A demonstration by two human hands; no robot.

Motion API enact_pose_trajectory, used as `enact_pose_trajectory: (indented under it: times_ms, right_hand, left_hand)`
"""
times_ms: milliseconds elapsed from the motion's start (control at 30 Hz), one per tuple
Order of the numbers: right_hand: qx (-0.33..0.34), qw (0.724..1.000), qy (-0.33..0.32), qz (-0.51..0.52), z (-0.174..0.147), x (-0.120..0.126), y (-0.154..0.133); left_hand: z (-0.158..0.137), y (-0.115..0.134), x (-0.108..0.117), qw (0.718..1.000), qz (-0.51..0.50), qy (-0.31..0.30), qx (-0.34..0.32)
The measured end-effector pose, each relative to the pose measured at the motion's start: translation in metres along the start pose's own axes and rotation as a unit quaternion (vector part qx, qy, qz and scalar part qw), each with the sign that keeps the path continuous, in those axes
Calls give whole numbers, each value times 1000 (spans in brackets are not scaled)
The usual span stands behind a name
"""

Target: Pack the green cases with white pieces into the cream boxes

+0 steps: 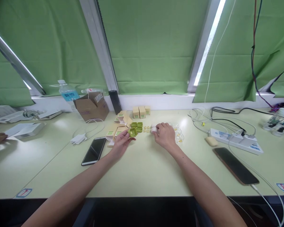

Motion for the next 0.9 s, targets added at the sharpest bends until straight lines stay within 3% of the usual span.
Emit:
enact_pose_trajectory:
  times_ms: [67, 133, 300, 533, 900]
  right_hand:
    - [-33, 989, 47, 137, -3, -5, -4]
    - [-66, 957, 66, 275, -9, -14, -9]
    - [-114, 869, 34, 481, -22, -33, -24]
    - [-137, 822, 7, 553, -27, -32, -34]
    - [-135, 813, -37, 565, -30, -34, -37]
  left_hand:
    - [0, 0, -1, 1000, 2, 4, 0]
    - [-1, 1, -1, 1000, 8, 6, 0]
    - [0, -3, 0, 999, 32, 11, -7]
    - [-1, -9, 2, 993, 116, 18, 3]
    - [-2, -11, -1, 992, 127, 11, 12]
Point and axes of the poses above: each hand's wrist, its own z-axis towards the middle knuckle, its own x-axis out of the back of the hand, y = z × x, the point moved 2 cm from there along z, towards the middle knuckle, and after that the axes turned 9 degrees about z, right-handed, at the moved point
